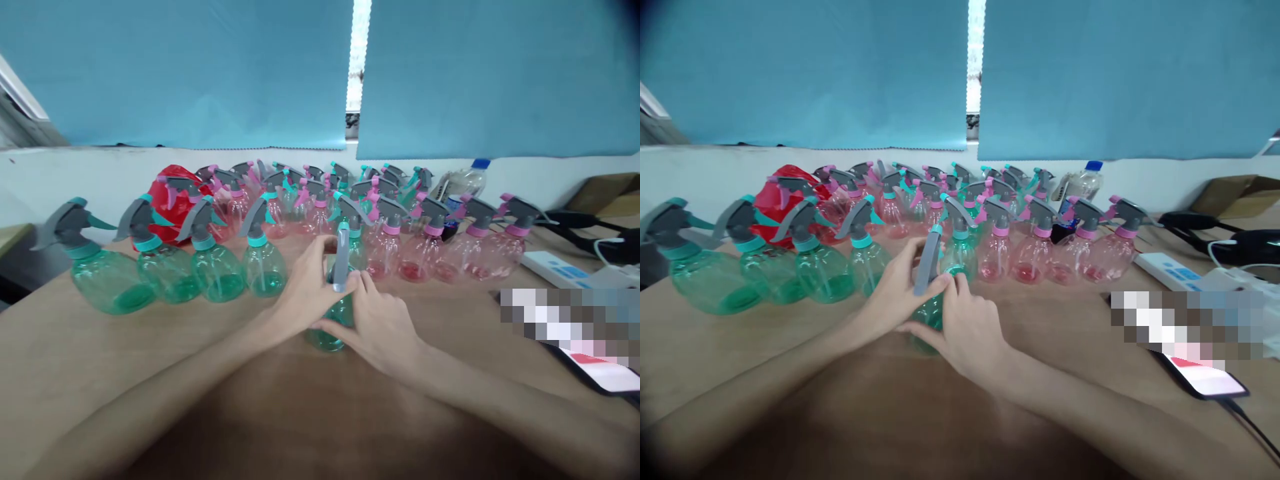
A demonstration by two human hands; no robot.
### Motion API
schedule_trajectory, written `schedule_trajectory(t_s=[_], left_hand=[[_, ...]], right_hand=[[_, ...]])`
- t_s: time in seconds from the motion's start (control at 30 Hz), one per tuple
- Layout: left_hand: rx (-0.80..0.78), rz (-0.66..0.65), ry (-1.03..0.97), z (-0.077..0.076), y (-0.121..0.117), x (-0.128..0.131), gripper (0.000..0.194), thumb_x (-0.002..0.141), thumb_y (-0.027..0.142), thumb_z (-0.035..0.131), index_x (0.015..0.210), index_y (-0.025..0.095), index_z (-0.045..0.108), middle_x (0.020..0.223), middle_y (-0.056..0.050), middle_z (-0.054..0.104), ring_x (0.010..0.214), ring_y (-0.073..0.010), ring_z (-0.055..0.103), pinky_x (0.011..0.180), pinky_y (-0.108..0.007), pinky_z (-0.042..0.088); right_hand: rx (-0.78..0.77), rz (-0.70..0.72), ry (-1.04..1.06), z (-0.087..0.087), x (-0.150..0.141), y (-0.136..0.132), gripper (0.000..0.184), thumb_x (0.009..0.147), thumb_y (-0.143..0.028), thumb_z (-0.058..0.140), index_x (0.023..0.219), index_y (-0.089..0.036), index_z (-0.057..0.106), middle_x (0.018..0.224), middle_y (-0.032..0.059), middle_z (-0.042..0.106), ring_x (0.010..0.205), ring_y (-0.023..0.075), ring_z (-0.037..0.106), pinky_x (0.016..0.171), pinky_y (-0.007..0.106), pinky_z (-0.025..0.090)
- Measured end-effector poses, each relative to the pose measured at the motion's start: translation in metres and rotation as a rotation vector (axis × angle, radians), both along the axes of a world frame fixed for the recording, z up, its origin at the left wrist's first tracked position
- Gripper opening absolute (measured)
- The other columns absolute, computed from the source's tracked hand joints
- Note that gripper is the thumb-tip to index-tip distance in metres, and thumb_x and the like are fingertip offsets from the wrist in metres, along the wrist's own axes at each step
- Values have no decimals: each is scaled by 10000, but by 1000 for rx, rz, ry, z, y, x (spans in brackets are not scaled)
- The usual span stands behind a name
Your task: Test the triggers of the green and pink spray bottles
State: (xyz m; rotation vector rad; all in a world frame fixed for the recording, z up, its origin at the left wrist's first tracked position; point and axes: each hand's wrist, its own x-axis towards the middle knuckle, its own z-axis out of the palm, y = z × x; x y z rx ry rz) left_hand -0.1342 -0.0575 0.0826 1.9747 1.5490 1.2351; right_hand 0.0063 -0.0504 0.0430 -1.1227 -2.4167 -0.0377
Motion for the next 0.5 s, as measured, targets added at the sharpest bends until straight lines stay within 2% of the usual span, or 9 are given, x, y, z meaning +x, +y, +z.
schedule_trajectory(t_s=[0.1, 0.2, 0.27, 0.33, 0.43, 0.5], left_hand=[[-23, -38, -62, -4, 1, 4, 271, 821, 197, 529, 1087, 212, 483, 945, -33, 596, 876, -209, 609, 853, -420, 503], [-44, -117, -181, -10, 3, 4, 315, 801, 180, 522, 1108, 238, 484, 964, -17, 585, 891, -193, 613, 856, -386, 502], [-70, -141, -233, -12, 4, 3, 338, 785, 179, 530, 1113, 248, 487, 957, -8, 592, 886, -190, 623, 851, -372, 500], [-89, -137, -244, -12, 5, 2, 327, 777, 184, 529, 1094, 255, 492, 910, 3, 594, 883, -196, 629, 830, -358, 498], [-115, -128, -200, -6, 4, 3, 301, 769, 191, 520, 1061, 260, 499, 862, 8, 589, 859, -196, 615, 784, -330, 488], [-124, -134, -163, 0, 4, 4, 290, 754, 185, 514, 1037, 249, 513, 823, 16, 575, 729, -165, 575, 703, -298, 471]], right_hand=[[-23, 66, 23, -3, 13, -6, 857, 789, -804, 301, 1220, -94, 513, 994, 172, 622, 752, 305, 665, 490, 390, 520], [-98, 226, 67, -8, 28, -1, 795, 837, -734, 359, 1338, -121, 421, 1137, 180, 610, 975, 322, 644, 690, 440, 572], [-131, 339, 76, -17, 41, 11, 709, 883, -647, 407, 1378, -140, 380, 1261, 183, 565, 1106, 312, 594, 845, 473, 542], [-131, 373, 65, -29, 55, 26, 648, 905, -586, 435, 1372, -140, 399, 1301, 188, 554, 1188, 314, 546, 954, 511, 482], [-161, 390, 14, -50, 77, 47, 590, 912, -530, 474, 1362, -151, 432, 1363, 170, 527, 1261, 300, 496, 1025, 513, 429], [-196, 393, -11, -60, 89, 57, 610, 902, -531, 495, 1384, -165, 419, 1399, 155, 505, 1277, 285, 487, 1027, 490, 438]])
